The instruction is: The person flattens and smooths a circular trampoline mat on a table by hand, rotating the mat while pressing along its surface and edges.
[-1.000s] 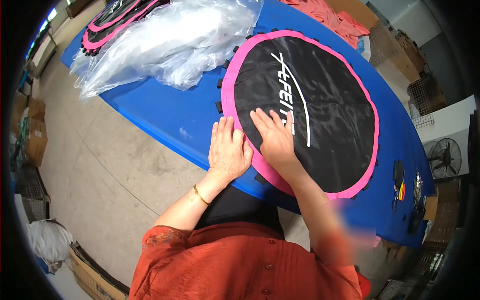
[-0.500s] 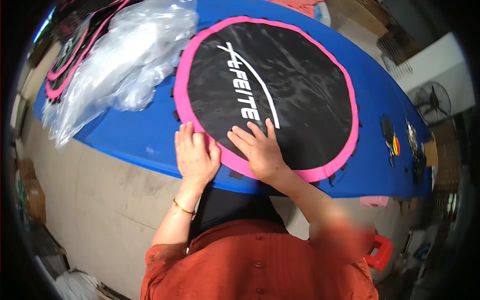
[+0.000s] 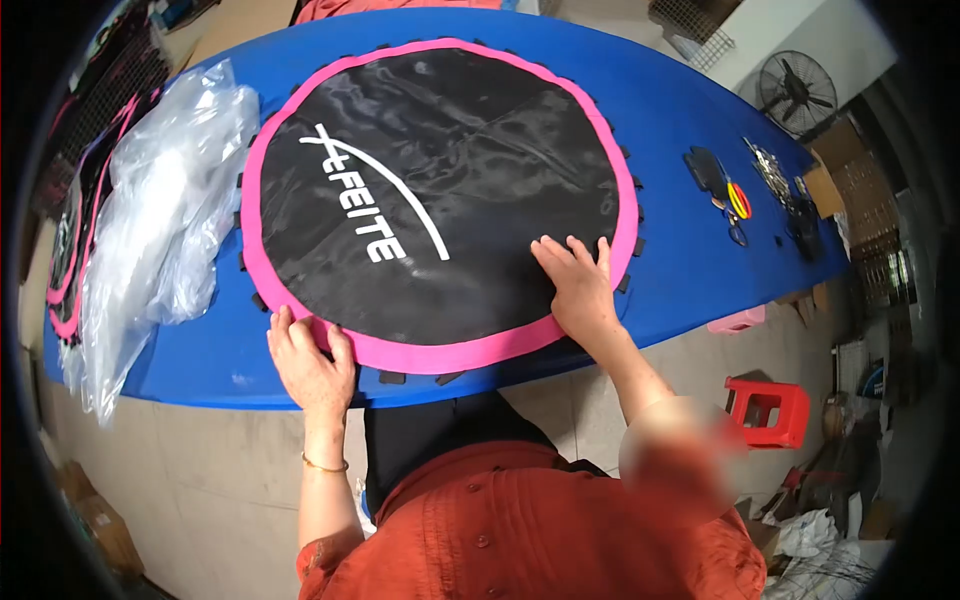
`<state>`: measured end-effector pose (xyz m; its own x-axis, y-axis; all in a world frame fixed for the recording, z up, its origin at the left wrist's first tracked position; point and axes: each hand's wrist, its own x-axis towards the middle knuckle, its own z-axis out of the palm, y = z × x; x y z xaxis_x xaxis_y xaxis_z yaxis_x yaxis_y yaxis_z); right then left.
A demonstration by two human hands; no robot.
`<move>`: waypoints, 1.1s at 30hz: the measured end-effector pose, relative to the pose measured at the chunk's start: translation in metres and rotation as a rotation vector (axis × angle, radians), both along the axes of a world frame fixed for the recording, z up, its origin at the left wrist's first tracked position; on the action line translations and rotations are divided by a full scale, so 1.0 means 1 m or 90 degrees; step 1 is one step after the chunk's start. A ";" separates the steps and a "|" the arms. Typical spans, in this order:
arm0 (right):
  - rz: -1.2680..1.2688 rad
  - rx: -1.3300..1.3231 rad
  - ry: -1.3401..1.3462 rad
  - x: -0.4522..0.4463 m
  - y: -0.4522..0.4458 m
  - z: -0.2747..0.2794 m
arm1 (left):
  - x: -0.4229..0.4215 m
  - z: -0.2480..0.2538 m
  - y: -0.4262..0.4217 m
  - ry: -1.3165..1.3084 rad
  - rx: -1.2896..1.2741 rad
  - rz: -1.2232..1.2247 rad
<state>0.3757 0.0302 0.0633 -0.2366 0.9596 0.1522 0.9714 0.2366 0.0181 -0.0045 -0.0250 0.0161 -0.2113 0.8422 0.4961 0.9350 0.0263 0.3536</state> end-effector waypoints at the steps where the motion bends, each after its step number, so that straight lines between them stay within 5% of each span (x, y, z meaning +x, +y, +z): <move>1: -0.015 -0.028 -0.019 0.001 -0.005 0.003 | 0.000 0.000 0.000 0.000 -0.004 0.002; 7: -0.045 -0.026 -0.019 0.022 -0.005 0.006 | -0.003 -0.002 0.000 -0.003 0.008 -0.013; 15: -0.140 0.181 -0.012 0.074 0.048 -0.032 | -0.009 -0.011 0.000 0.028 0.000 0.007; 19: -0.161 0.050 -0.058 0.057 0.038 -0.027 | -0.006 -0.009 0.000 0.014 0.008 0.008; 33: -0.229 0.039 -0.121 0.061 0.074 -0.033 | -0.010 -0.014 -0.001 0.026 -0.007 0.008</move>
